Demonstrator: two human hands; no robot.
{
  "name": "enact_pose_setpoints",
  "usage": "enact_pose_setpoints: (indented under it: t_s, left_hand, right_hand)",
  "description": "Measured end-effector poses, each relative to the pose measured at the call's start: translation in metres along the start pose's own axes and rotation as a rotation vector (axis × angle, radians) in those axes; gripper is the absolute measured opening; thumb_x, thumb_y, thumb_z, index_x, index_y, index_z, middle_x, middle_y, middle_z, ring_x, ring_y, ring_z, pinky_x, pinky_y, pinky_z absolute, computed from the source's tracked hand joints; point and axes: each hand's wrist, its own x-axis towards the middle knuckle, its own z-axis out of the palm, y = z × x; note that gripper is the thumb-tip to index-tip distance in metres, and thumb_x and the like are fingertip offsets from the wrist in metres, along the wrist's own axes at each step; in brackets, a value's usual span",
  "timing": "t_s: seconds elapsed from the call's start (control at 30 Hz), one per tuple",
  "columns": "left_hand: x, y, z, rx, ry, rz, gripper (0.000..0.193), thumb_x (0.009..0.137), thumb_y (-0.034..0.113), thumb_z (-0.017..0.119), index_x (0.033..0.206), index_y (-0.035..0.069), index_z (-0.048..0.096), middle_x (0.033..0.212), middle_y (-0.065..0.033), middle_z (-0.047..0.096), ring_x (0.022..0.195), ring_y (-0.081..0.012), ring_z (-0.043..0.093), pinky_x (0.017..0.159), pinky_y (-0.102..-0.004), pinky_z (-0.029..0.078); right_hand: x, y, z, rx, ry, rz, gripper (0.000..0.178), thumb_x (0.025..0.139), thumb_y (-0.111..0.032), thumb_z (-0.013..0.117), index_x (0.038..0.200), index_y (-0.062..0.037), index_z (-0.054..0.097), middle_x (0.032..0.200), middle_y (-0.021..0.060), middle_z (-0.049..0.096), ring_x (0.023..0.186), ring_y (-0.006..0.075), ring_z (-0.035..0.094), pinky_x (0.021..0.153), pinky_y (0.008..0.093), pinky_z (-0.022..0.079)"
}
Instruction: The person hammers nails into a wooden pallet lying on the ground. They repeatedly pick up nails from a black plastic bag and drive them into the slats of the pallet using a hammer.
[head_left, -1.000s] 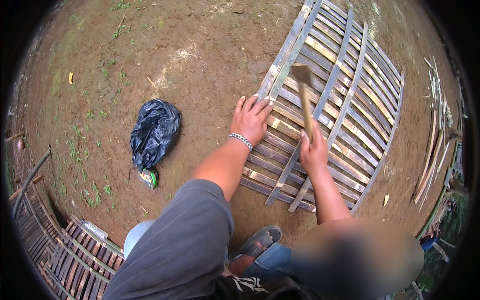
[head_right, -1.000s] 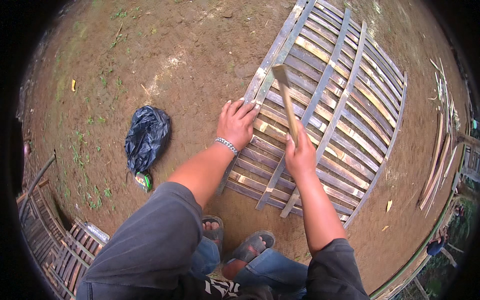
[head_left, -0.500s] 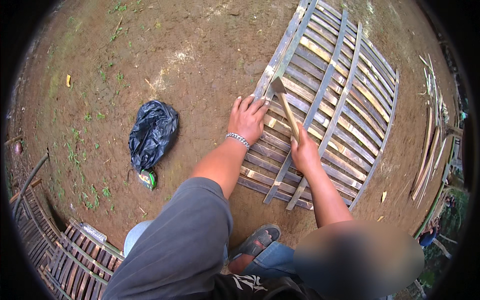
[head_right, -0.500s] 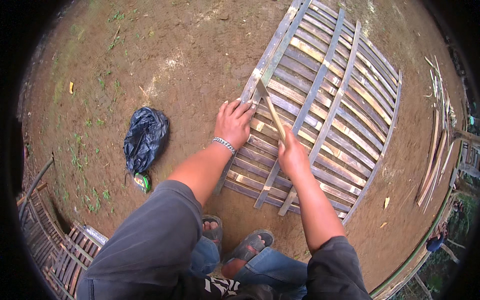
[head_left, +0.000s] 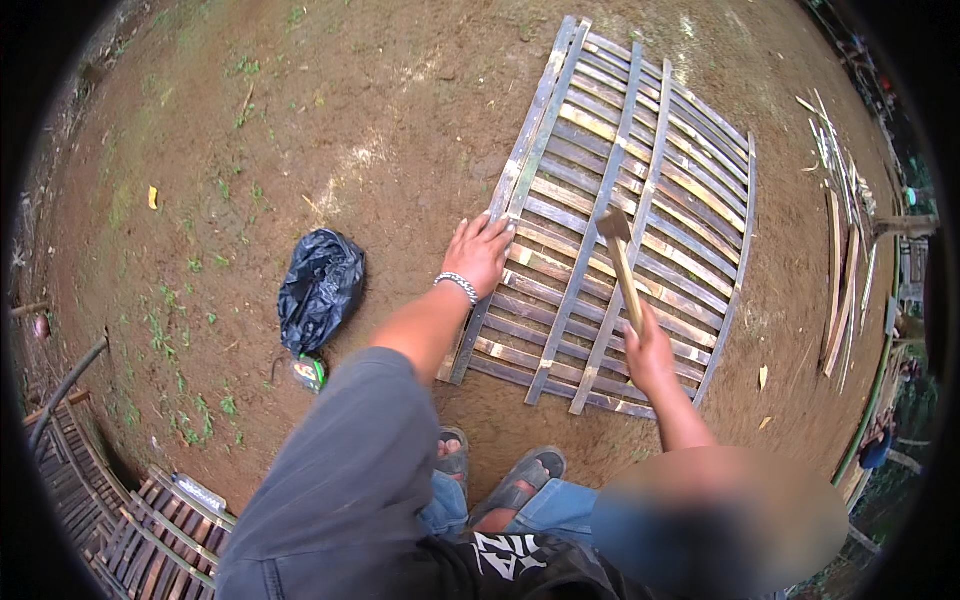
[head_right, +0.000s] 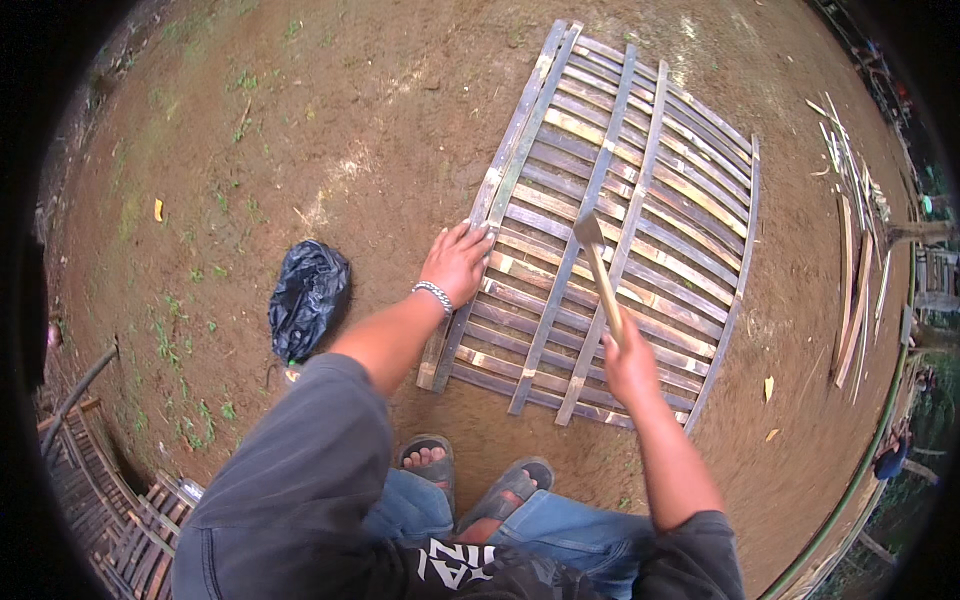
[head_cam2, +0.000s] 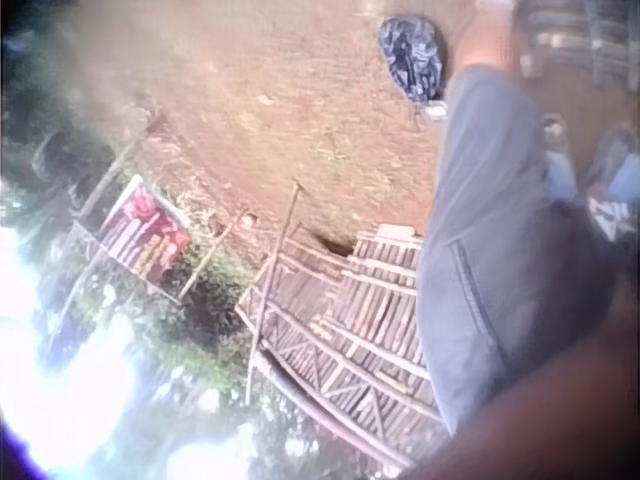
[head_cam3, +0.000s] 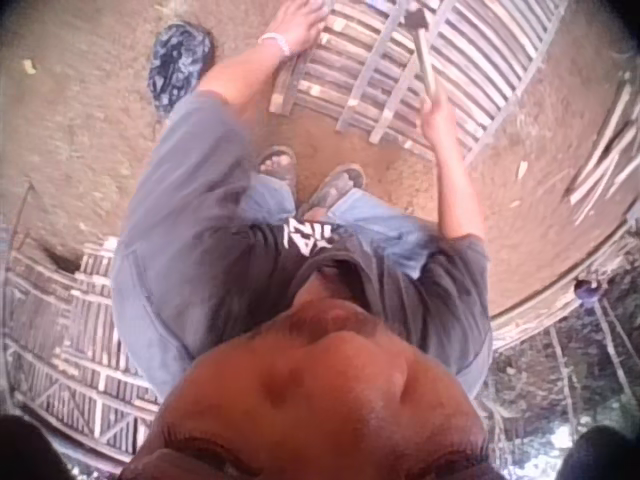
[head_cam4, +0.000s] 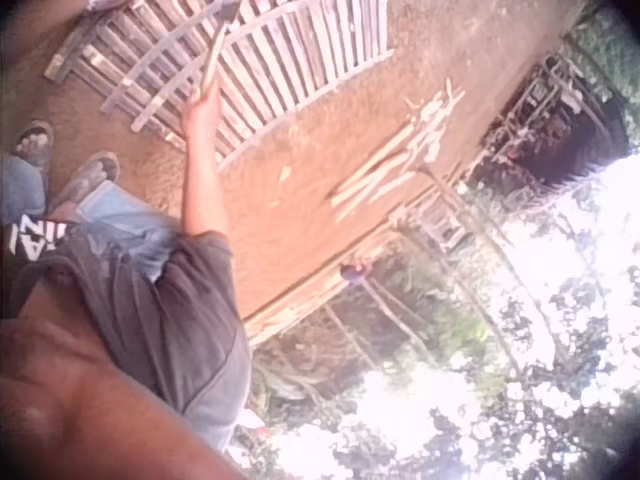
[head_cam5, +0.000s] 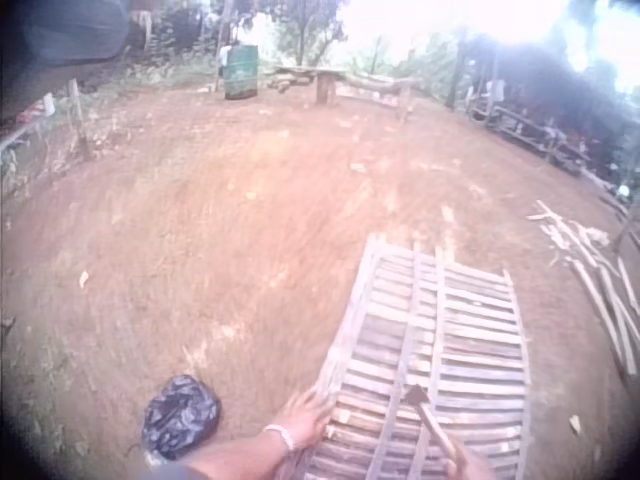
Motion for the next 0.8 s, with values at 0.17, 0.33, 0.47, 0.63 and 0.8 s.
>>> enact_pose_setpoints:
  t_s: [0.17, 0.33, 0.47, 0.63, 0.8]
  left_hand:
    - [-0.042, -0.044, -0.116, -0.065, -0.306, 0.098, 0.026, 0.093, 0.023, 0.066, 0.112, 0.006, 0.072, 0.121, -0.0119, 0.069, 0.116, -0.0319, 0.063, 0.103, -0.0424, 0.048]
    - [-0.12, -0.106, -0.146, 0.034, 0.084, -0.526, 0.017, 0.09, 0.019, 0.07, 0.094, 0.004, 0.074, 0.102, -0.018, 0.071, 0.096, -0.0382, 0.067, 0.086, -0.0446, 0.053]
    - [-0.166, -0.152, -0.136, 0.154, -0.008, -0.826, 0.026, 0.085, 0.017, 0.071, 0.108, 0.005, 0.076, 0.109, -0.0195, 0.073, 0.103, -0.0377, 0.07, 0.094, -0.0435, 0.053]
    - [-0.151, -0.121, -0.135, 0.187, -0.127, -1.016, 0.027, 0.085, 0.019, 0.072, 0.11, 0.011, 0.077, 0.113, -0.0178, 0.073, 0.107, -0.0355, 0.07, 0.095, -0.0435, 0.054]
    - [-0.141, -0.119, -0.143, 0.176, -0.127, -1.009, 0.025, 0.088, 0.022, 0.071, 0.11, 0.014, 0.076, 0.115, -0.0167, 0.073, 0.107, -0.0349, 0.069, 0.093, -0.045, 0.054]
  right_hand:
    - [-0.079, 0.069, -0.092, -0.202, -0.092, -0.009, 0.055, 0.095, -0.015, 0.065, 0.147, -0.017, 0.048, 0.119, 0.0262, 0.067, 0.11, 0.0453, 0.065, 0.094, 0.0494, 0.052]
    - [-0.146, 0.082, -0.143, -0.113, -0.028, 0.22, 0.051, 0.094, -0.015, 0.066, 0.144, -0.0135, 0.052, 0.12, 0.0269, 0.067, 0.112, 0.0426, 0.065, 0.095, 0.0465, 0.052]
    - [-0.165, 0.077, -0.136, -0.038, 0.036, 0.296, 0.051, 0.094, -0.016, 0.067, 0.143, -0.0096, 0.053, 0.121, 0.0284, 0.067, 0.115, 0.0416, 0.065, 0.097, 0.0437, 0.052]
    - [-0.177, 0.049, -0.145, -0.048, 0.029, 0.306, 0.051, 0.095, -0.02, 0.067, 0.143, -0.0121, 0.053, 0.122, 0.0261, 0.067, 0.115, 0.0417, 0.065, 0.098, 0.0437, 0.052]
    - [-0.177, 0.016, -0.138, -0.06, -0.021, 0.289, 0.049, 0.094, -0.023, 0.068, 0.141, -0.0147, 0.055, 0.121, 0.0231, 0.069, 0.113, 0.0409, 0.066, 0.097, 0.044, 0.053]
